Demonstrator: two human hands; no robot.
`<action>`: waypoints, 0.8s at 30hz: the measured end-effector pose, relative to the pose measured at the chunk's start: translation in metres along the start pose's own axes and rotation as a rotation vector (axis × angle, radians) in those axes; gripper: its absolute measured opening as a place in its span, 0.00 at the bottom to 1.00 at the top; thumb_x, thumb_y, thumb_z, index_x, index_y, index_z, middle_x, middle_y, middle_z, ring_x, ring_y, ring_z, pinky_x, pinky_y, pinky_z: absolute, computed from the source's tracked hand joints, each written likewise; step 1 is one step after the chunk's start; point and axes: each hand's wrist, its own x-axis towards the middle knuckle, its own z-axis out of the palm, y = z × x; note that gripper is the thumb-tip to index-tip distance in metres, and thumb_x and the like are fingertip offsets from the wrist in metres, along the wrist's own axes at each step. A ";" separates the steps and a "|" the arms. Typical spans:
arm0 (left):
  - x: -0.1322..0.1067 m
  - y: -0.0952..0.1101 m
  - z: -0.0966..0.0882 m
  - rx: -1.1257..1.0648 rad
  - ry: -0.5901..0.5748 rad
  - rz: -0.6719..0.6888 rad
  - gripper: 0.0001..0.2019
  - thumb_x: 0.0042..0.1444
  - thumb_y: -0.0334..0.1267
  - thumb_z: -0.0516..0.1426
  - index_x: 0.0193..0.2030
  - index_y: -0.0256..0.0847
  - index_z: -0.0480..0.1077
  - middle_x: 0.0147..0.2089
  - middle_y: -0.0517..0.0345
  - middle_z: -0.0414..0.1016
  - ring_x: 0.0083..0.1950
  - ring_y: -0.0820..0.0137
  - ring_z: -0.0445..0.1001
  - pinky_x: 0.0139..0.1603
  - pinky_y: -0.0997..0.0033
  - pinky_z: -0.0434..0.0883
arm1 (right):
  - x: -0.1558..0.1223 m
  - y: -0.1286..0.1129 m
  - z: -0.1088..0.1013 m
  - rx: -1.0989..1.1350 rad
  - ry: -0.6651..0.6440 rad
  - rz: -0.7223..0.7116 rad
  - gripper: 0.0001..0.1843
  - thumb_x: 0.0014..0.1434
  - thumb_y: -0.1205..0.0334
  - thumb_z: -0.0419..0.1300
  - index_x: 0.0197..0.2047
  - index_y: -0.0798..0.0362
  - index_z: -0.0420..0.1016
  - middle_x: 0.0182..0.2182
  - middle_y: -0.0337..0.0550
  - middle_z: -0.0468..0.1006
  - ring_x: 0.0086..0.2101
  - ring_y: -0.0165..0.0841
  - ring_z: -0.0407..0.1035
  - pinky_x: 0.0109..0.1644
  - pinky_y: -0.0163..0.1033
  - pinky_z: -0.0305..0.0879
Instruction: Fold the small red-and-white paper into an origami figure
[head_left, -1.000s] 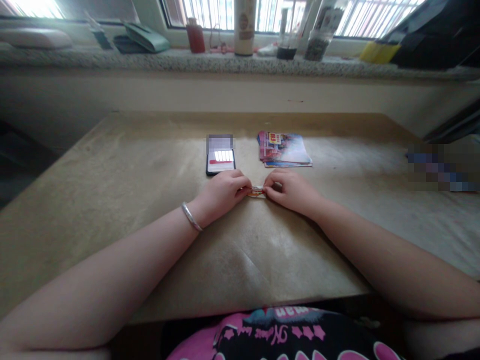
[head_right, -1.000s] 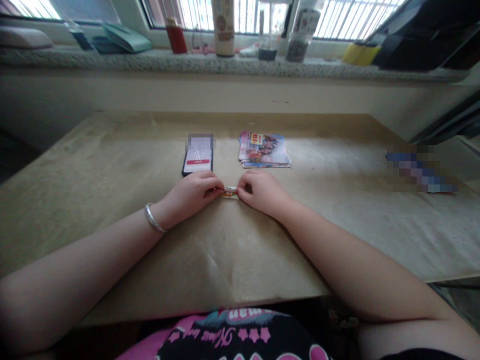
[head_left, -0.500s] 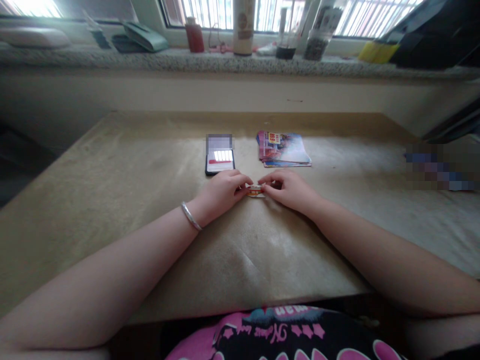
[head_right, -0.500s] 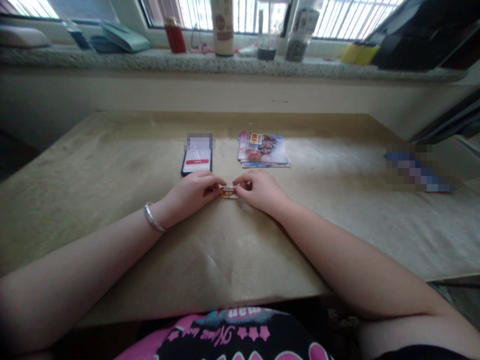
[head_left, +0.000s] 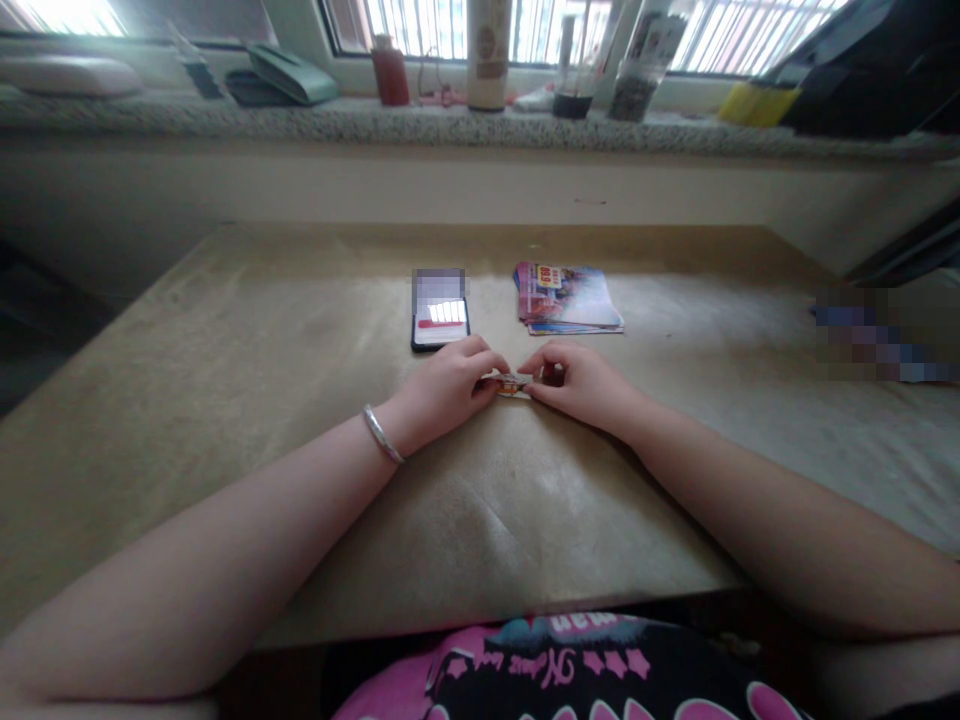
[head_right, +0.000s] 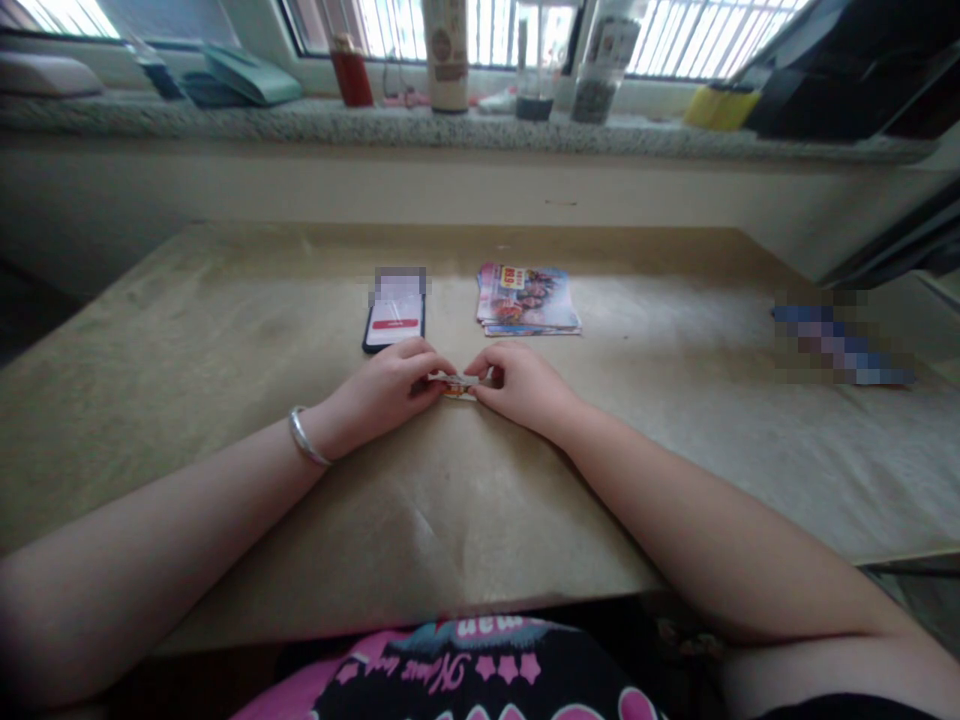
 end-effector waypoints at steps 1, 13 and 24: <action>0.000 0.000 0.000 -0.001 -0.003 0.004 0.07 0.55 0.29 0.55 0.40 0.37 0.73 0.38 0.55 0.70 0.37 0.72 0.68 0.38 0.74 0.68 | 0.000 -0.001 0.000 0.003 -0.006 0.002 0.06 0.49 0.64 0.62 0.33 0.53 0.77 0.26 0.38 0.73 0.26 0.28 0.64 0.32 0.35 0.60; 0.001 0.003 -0.003 0.053 -0.051 0.032 0.04 0.54 0.29 0.56 0.34 0.37 0.72 0.34 0.56 0.72 0.37 0.70 0.68 0.39 0.72 0.66 | -0.005 -0.014 -0.006 -0.369 -0.028 -0.193 0.06 0.54 0.61 0.59 0.32 0.53 0.75 0.31 0.42 0.76 0.32 0.32 0.67 0.36 0.36 0.58; 0.005 0.011 -0.003 0.260 -0.073 0.114 0.09 0.60 0.35 0.54 0.32 0.37 0.72 0.34 0.56 0.73 0.35 0.70 0.69 0.36 0.71 0.64 | -0.008 -0.017 -0.005 -0.515 -0.011 -0.215 0.10 0.59 0.58 0.55 0.32 0.52 0.75 0.33 0.41 0.77 0.33 0.32 0.69 0.34 0.36 0.55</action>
